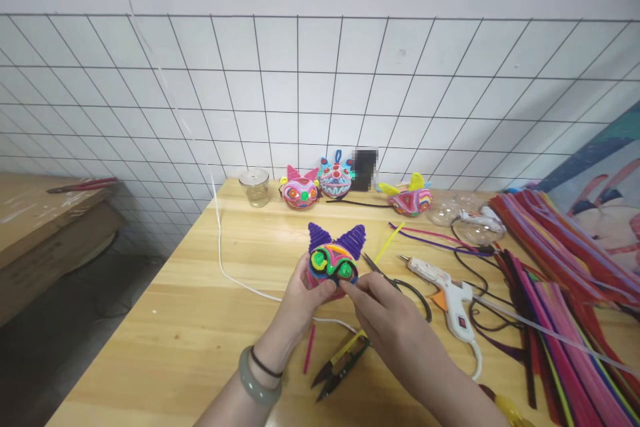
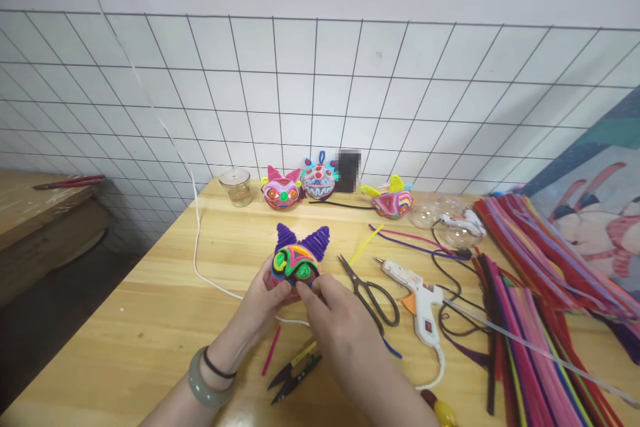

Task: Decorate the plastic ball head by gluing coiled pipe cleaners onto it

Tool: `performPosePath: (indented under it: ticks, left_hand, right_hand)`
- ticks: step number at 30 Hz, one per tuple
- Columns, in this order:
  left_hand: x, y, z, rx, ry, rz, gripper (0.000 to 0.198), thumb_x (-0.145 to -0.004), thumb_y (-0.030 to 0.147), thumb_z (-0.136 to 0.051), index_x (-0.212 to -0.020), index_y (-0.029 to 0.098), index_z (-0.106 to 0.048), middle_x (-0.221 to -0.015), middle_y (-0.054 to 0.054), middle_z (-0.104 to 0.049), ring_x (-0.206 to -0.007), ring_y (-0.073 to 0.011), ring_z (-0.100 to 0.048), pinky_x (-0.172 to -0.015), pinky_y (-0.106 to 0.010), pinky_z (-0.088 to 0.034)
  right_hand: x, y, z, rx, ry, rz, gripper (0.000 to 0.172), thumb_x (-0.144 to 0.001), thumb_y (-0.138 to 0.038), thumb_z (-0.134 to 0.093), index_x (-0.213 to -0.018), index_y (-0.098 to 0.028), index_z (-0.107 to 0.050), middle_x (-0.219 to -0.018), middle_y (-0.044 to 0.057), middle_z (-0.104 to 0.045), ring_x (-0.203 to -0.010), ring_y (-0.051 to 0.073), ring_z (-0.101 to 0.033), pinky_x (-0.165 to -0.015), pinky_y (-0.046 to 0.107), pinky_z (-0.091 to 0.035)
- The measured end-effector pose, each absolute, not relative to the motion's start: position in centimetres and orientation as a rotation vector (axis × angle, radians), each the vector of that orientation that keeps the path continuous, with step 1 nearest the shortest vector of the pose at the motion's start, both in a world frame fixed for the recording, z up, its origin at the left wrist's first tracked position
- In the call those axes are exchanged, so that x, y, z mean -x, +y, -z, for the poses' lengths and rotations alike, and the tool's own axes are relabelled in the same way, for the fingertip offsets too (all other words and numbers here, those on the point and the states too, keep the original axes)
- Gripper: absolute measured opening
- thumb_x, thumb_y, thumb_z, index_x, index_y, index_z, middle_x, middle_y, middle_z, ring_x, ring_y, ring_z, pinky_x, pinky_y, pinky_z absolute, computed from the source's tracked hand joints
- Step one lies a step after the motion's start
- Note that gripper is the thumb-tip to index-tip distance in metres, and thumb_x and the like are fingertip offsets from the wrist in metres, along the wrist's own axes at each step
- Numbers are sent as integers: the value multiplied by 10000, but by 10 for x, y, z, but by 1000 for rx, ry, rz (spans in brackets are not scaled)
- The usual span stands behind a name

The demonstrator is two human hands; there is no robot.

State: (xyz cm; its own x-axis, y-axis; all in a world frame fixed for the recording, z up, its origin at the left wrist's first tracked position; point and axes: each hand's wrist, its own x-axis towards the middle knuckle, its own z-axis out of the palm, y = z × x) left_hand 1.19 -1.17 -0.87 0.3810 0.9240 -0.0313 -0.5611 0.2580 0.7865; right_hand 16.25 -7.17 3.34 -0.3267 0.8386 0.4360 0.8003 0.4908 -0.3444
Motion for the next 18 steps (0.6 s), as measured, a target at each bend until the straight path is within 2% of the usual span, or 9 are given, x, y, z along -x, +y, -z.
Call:
performPosePath:
  ticks: [5, 9, 13, 18]
  left_hand:
    - [-12, -13, 7, -794, 577, -1058, 631, -546, 430, -846, -1076, 178, -614, -998, -124, -713, -876, -270, -681, -708, -338, -555]
    - [-12, -16, 5, -772, 607, -1051, 568, -607, 367, -826, -1095, 181, -602, -1032, -116, -703, -909, -257, -670, -742, -338, -548]
    - [-12, -16, 6, -780, 674, -1033, 455, -678, 309, -777, -1072, 172, -595, -998, -97, -699, -835, -214, -668, -729, -337, -550]
    - [-11, -13, 10, -813, 712, -1049, 484, -657, 327, -779, -1065, 151, -589, -938, -95, -702, -783, -211, -664, -691, -323, -548]
  right_hand:
    - [-164, -75, -33, 1368, -2246, 87, 355, -926, -124, -338, -1164, -163, -599, -840, 73, -584, -656, 172, -563, -589, 265, -479]
    - [-162, -76, -29, 1381, -2264, 148, 339, -940, -122, -328, -1152, -143, -592, -835, 79, -582, -663, 174, -558, -575, 264, -469]
    - [-159, -77, -30, 1333, -2295, 210, 321, -945, -118, -342, -1164, -124, -577, -843, 89, -587, -677, 177, -557, -592, 280, -478]
    - [-162, -77, -36, 1297, -2233, 9, 239, -949, -121, -405, -1074, -143, -607, -880, 90, -602, -742, 183, -590, -640, 280, -498]
